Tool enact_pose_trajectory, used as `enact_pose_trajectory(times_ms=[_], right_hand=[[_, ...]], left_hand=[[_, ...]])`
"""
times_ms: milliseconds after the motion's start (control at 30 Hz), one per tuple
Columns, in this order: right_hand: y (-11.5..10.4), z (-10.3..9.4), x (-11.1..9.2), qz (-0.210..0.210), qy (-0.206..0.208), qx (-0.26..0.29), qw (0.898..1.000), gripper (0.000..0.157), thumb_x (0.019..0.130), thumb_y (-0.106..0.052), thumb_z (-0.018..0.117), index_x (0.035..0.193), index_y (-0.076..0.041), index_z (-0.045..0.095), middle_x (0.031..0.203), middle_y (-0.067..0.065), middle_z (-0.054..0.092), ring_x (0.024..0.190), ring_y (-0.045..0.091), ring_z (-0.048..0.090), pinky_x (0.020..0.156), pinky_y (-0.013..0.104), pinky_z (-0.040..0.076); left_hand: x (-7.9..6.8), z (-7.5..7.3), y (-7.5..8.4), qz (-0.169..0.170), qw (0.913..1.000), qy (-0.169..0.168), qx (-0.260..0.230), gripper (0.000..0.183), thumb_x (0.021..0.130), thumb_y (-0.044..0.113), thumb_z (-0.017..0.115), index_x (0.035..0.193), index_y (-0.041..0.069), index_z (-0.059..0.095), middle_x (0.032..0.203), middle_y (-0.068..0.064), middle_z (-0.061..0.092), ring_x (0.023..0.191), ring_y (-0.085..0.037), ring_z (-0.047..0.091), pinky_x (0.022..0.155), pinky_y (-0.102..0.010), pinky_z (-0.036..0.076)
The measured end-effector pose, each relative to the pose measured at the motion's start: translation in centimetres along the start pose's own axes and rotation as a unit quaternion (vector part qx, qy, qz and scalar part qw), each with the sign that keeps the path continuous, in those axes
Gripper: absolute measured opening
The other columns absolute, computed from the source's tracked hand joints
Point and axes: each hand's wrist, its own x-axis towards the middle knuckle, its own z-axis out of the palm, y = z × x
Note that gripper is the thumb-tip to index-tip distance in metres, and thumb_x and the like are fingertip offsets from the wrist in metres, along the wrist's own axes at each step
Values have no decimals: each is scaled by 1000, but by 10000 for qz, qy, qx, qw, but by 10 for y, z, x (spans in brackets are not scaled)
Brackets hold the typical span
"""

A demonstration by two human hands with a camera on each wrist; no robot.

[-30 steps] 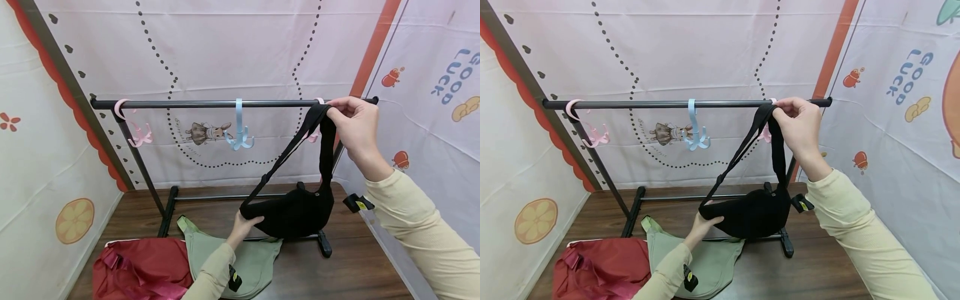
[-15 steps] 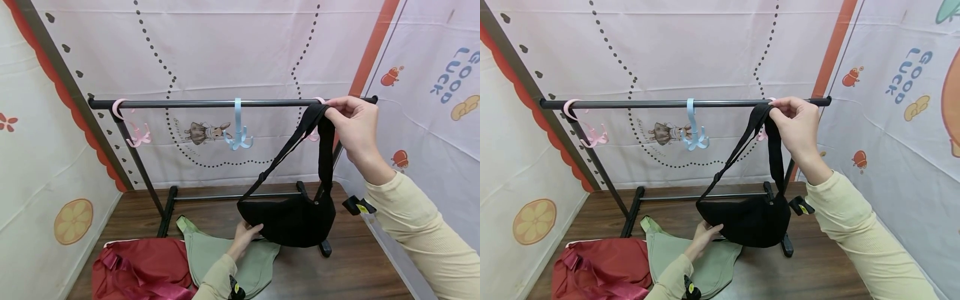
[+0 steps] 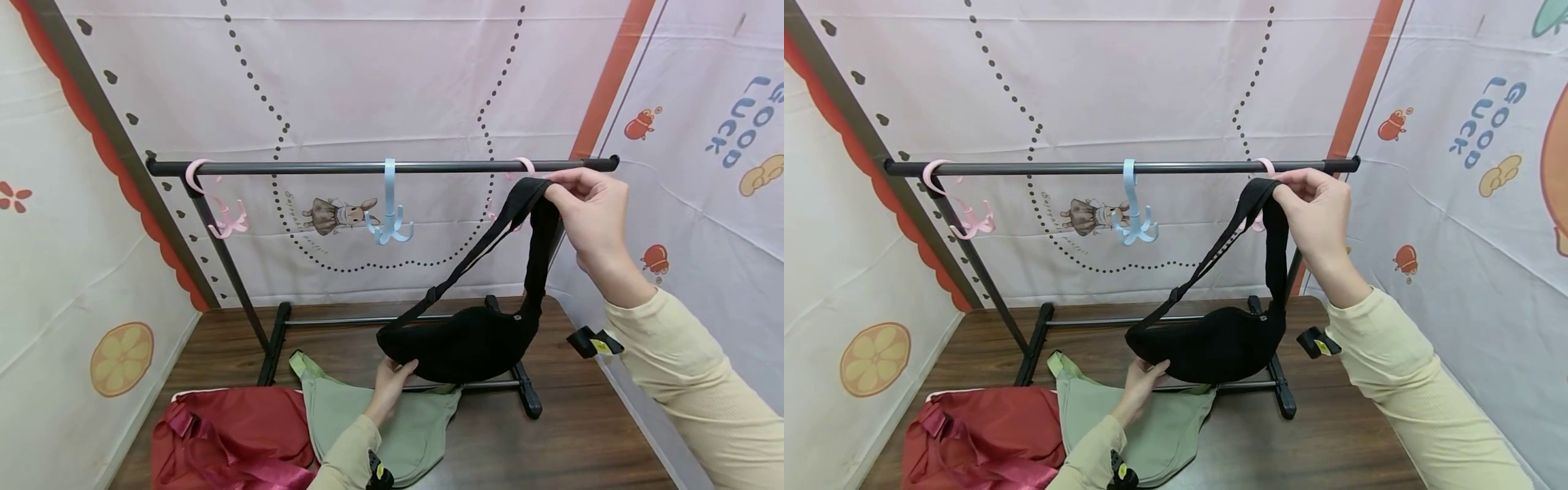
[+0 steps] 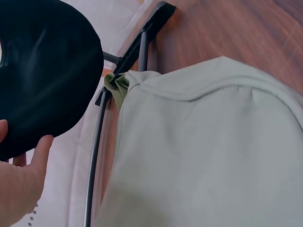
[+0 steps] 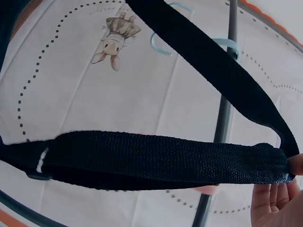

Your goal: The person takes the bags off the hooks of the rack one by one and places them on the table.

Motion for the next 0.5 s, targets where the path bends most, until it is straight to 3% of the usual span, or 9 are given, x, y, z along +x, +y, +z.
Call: enact_pose_trajectory(times_ms=[167, 333, 500], right_hand=[[13, -4, -1, 211, -6, -191, 9996, 12, 81, -2, 62, 78, -9, 70, 65, -9, 62, 56, 3, 55, 55, 15, 43], [28, -7, -2, 356, -53, -693, 9969, 9, 83, -6, 60, 84, -7, 69, 64, -13, 62, 58, 2, 57, 56, 14, 45], [43, -9, -5, 491, -58, -795, 9956, 9, 83, -7, 60, 86, -6, 69, 63, -17, 61, 57, 0, 57, 55, 13, 45]], left_hand=[[-11, -5, 13, 156, 9999, 15, 11, 19, 86, -2, 55, 104, -8, 52, 93, -4, 58, 84, -13, 62, 80, -39, 51], [-5, -16, -2, 231, 9997, 93, 82, 20, 85, -2, 58, 104, -7, 53, 92, -2, 59, 83, -12, 62, 78, -36, 52], [-5, -22, -9, 267, 9992, 191, 221, 23, 84, 3, 61, 104, -6, 55, 93, -1, 60, 82, -10, 61, 76, -35, 53]])
